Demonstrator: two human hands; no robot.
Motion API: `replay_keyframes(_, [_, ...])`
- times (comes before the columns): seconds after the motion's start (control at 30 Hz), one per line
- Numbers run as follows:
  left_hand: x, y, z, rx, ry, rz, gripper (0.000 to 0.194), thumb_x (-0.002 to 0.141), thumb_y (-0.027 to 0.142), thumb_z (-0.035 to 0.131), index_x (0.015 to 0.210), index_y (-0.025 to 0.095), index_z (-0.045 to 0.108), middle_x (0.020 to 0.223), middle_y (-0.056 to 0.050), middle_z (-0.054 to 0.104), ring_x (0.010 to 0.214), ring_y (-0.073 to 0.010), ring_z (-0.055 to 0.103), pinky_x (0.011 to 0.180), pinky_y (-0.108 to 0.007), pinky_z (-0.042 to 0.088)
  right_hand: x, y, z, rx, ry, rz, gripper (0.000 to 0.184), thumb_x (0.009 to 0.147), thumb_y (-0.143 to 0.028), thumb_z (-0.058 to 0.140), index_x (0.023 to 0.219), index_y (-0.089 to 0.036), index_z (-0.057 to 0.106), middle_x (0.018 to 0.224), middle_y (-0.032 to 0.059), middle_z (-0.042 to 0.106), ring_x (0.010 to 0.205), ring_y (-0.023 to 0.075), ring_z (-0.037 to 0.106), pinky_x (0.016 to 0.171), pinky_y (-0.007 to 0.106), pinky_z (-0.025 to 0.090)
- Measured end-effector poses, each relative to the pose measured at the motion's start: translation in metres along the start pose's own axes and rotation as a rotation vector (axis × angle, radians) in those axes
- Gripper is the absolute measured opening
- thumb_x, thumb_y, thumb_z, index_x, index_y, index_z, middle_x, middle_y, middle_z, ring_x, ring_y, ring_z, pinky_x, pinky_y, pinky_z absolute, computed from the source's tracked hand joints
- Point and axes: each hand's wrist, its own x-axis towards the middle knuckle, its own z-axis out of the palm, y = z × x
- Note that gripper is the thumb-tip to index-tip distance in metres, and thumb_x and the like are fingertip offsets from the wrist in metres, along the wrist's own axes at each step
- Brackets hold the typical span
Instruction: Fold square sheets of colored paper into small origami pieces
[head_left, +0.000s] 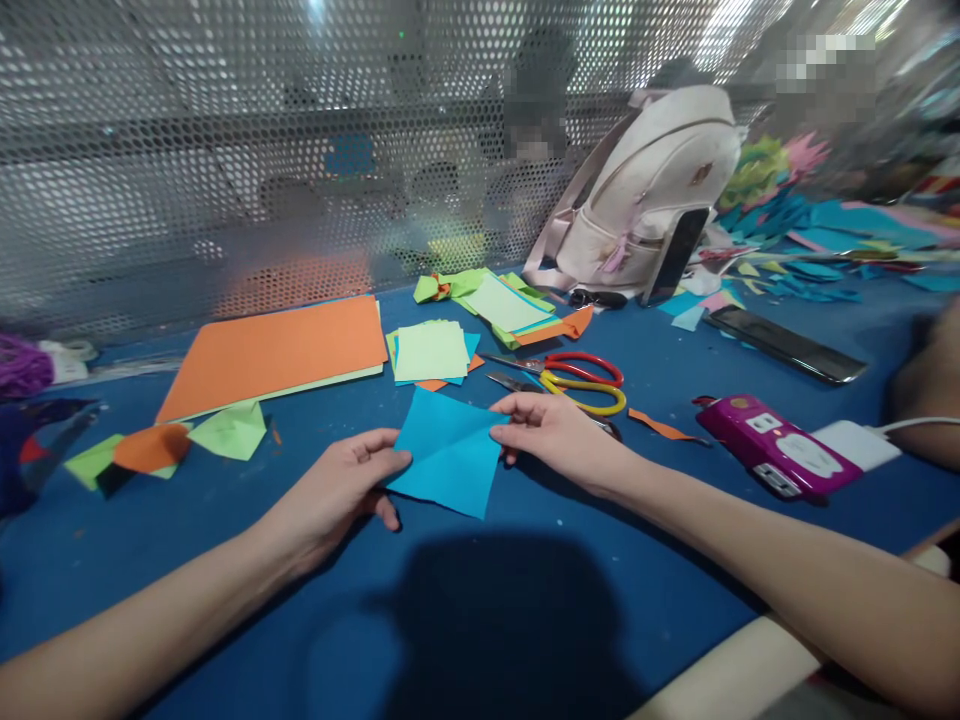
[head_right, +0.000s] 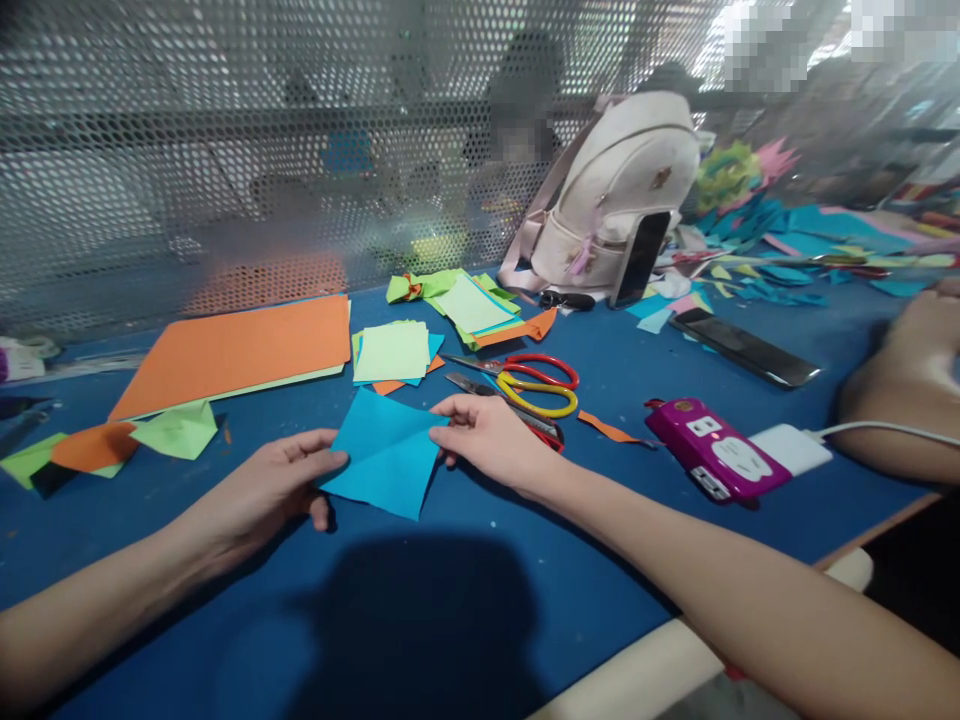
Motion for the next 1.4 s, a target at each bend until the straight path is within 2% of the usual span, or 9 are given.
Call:
replay_keyframes(0.1, [-0.001, 0.000, 0.001, 0.077, -0.030, 0.042, 0.020, 0.079, 0.031, 0.064, 0.090, 0.014, 0.060, 0.065, 0.001, 0.063, 0.048, -0.0079, 0.056, 0.041, -0.017, 0.047, -0.001, -0.002, 0.001, 0.019, 0.011, -0.013, 0.015, 0.072, -0.025, 0.063, 0.083, -0.016, 0.060, 0.059, -0.0059, 0.056, 0.052, 0.0072, 0.053, 0.057, 0.023, 0.043])
replay_keyframes(0.27, [-0.003, -0.002, 0.004, 0.106, -0.104, 0.052, 0.038, 0.079, 0.028, 0.063, 0.112, 0.011, 0.053, 0.065, -0.004, 0.066, 0.052, -0.0129, 0.061, 0.045, -0.021, 0.049, -0.003, -0.004, 0.005, 0.058, 0.014, -0.033, 0.022, 0.069, -0.028, 0.066, 0.087, -0.016, 0.062, 0.061, -0.0060, 0.054, 0.055, 0.0077, 0.050, 0.058, 0.024, 0.043])
replay_keyframes(0.4, [-0.005, -0.001, 0.007, 0.079, -0.130, 0.055, 0.053, 0.074, 0.022, 0.066, 0.122, 0.011, 0.046, 0.071, -0.006, 0.068, 0.061, -0.0185, 0.065, 0.048, -0.025, 0.052, -0.005, -0.002, 0.012, 0.118, -0.009, -0.109, 0.021, 0.069, -0.034, 0.067, 0.075, -0.017, 0.057, 0.063, -0.0049, 0.053, 0.059, 0.0088, 0.049, 0.059, 0.024, 0.043])
replay_keyframes(0.47, [-0.005, -0.001, 0.008, 0.069, -0.126, 0.053, 0.053, 0.074, 0.021, 0.067, 0.122, 0.012, 0.047, 0.074, -0.006, 0.068, 0.059, -0.0166, 0.064, 0.050, -0.025, 0.053, -0.006, 0.000, 0.015, 0.102, -0.011, -0.122, 0.023, 0.070, -0.036, 0.067, 0.069, -0.017, 0.054, 0.063, -0.0042, 0.053, 0.060, 0.0097, 0.049, 0.060, 0.025, 0.043])
replay_keyframes(0.63, [-0.004, -0.007, 0.011, 0.016, -0.075, 0.091, 0.046, 0.077, 0.029, 0.067, 0.119, 0.016, 0.053, 0.091, -0.007, 0.070, 0.063, -0.0141, 0.063, 0.056, -0.026, 0.053, -0.009, 0.004, 0.020, 0.057, -0.032, -0.139, 0.019, 0.076, -0.035, 0.062, 0.081, -0.017, 0.060, 0.080, 0.0008, 0.062, 0.076, 0.0157, 0.057, 0.072, 0.030, 0.046])
replay_keyframes(0.83, [-0.001, -0.014, 0.011, -0.143, -0.013, 0.156, 0.038, 0.079, 0.032, 0.065, 0.114, 0.018, 0.059, 0.103, -0.008, 0.070, 0.084, -0.0201, 0.066, 0.074, -0.031, 0.053, -0.011, 0.003, 0.022, -0.080, -0.013, -0.157, 0.021, 0.076, -0.038, 0.060, 0.068, -0.018, 0.057, 0.077, 0.0009, 0.062, 0.073, 0.0163, 0.057, 0.064, 0.027, 0.045])
replay_keyframes(0.97, [0.000, -0.014, 0.012, -0.216, 0.018, 0.158, 0.037, 0.077, 0.029, 0.067, 0.111, 0.017, 0.060, 0.102, -0.009, 0.070, 0.084, -0.0210, 0.067, 0.073, -0.031, 0.052, -0.010, 0.005, 0.023, -0.052, -0.008, -0.163, 0.020, 0.076, -0.037, 0.060, 0.072, -0.018, 0.055, 0.071, -0.0012, 0.056, 0.066, 0.0128, 0.051, 0.059, 0.025, 0.041])
replay_keyframes(1.13, [0.000, -0.014, 0.013, -0.237, 0.073, 0.187, 0.032, 0.075, 0.027, 0.069, 0.104, 0.017, 0.061, 0.096, -0.007, 0.071, 0.081, -0.0193, 0.067, 0.071, -0.029, 0.052, -0.007, 0.007, 0.023, -0.063, 0.069, -0.179, 0.029, 0.074, -0.037, 0.063, 0.063, -0.019, 0.042, 0.057, -0.0074, 0.036, 0.053, 0.0074, 0.037, 0.051, 0.022, 0.030])
replay_keyframes(1.4, [-0.001, -0.016, 0.013, -0.136, 0.094, 0.216, 0.042, 0.075, 0.032, 0.068, 0.113, 0.018, 0.057, 0.096, -0.007, 0.071, 0.080, -0.0193, 0.067, 0.070, -0.029, 0.052, -0.009, 0.003, 0.025, -0.018, 0.095, -0.156, 0.028, 0.074, -0.040, 0.063, 0.066, -0.018, 0.047, 0.057, -0.0069, 0.040, 0.055, 0.0083, 0.041, 0.053, 0.022, 0.032])
